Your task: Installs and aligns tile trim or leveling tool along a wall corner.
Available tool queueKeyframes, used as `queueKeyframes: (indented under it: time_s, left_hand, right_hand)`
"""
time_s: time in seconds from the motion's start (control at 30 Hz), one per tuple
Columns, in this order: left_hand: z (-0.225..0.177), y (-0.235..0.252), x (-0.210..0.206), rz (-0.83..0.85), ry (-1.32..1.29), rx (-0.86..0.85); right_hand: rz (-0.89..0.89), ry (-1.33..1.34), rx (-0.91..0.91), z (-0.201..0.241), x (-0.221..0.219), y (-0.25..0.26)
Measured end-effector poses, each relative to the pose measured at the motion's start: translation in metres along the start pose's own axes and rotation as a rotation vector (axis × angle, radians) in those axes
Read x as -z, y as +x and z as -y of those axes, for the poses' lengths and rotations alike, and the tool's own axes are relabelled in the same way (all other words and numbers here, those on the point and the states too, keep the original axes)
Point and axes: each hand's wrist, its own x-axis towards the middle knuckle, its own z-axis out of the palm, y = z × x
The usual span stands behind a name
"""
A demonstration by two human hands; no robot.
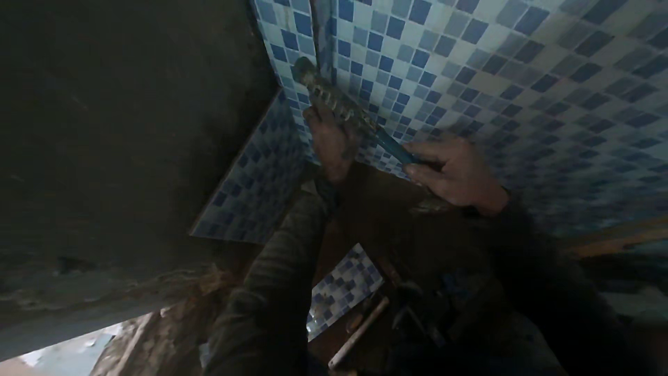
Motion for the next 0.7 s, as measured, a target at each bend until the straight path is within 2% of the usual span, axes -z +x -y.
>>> queueKeyframes:
  time_s: [0.13, 0.27, 0.4, 0.57, 0.7]
  left_hand:
    - [0.016, -0.008, -0.003, -0.005, 0.021, -0.068]
    - [0.025, -0.009, -0.004, 0.016, 0.051, -0.079]
    - [0.014, -0.007, 0.001, 0.046, 0.043, -0.037]
    - [0.018, -0.007, -0.007, -0.022, 0.045, -0.101]
    - [0.019, -0.005, 0.001, 0.026, 0.059, -0.106]
  right_hand:
    - [-0.039, 0.201, 0.002, 0.006, 0.002, -0.008]
    - [-0.032, 0.272, 0.002, 0.01, 0.006, -0.011]
    - [0.018, 0.21, 0.002, 0.004, 0.008, -0.012]
    - [-0.023, 0.098, 0.038, -0.024, 0.001, -0.009]
    - [0.007, 0.14, -0.01, 0.0, 0.004, -0.006]
